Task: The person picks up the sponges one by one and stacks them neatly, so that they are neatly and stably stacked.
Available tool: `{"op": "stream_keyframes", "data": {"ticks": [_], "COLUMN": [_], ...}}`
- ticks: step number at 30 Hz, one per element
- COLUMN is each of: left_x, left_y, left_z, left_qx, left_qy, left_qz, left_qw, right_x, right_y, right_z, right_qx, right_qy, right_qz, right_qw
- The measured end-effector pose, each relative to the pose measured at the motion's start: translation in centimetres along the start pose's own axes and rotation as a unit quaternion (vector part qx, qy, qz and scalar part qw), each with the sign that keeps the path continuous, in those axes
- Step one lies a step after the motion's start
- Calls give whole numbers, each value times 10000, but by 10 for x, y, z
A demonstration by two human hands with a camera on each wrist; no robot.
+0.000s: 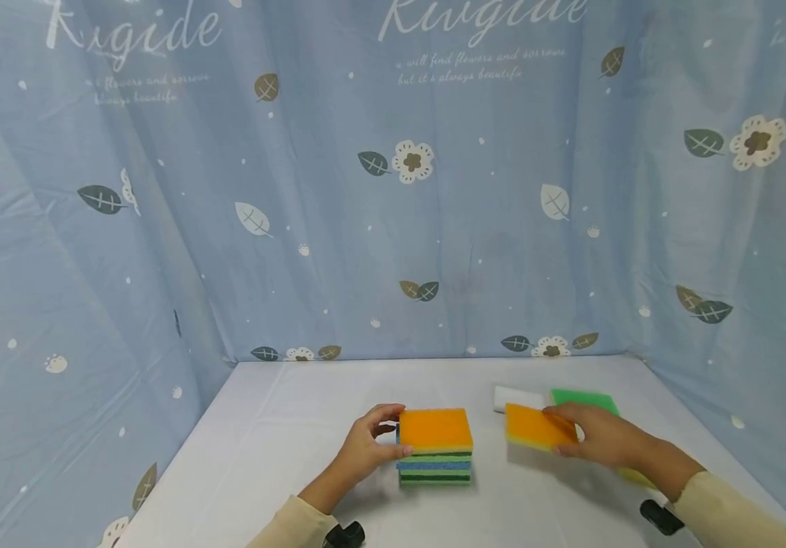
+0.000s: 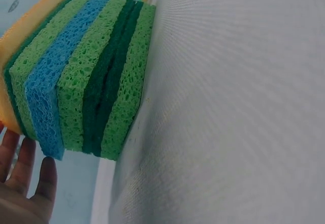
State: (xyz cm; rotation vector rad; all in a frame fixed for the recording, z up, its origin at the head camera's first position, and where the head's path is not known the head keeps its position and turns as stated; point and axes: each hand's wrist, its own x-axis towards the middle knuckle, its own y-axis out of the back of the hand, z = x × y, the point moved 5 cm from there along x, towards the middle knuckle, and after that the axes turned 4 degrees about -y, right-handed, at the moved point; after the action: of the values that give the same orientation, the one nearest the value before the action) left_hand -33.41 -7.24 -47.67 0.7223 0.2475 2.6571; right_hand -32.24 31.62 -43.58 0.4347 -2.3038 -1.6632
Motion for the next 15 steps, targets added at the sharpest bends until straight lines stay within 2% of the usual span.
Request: {"op": "stream_keyframes", "data": {"ticks": [4,11,15], "left_x": [-1,0,1], "left_y": [1,0,-1], "left_z": [1,-1,7], "left_qx": [8,-68,-89], "left_qy": [-33,45,98], "left_qz": [30,39,-4], "left_qw": [10000,10000,9999], "right_x": [3,8,11], "right_y": [5,16,22], "right_z": [-10,-28,-34], "right_qx": [-75,-377,-326], "right_qy": [124,695,796], "right_qz": [136,592,699], "right_qw": [9998,9951,9938]}}
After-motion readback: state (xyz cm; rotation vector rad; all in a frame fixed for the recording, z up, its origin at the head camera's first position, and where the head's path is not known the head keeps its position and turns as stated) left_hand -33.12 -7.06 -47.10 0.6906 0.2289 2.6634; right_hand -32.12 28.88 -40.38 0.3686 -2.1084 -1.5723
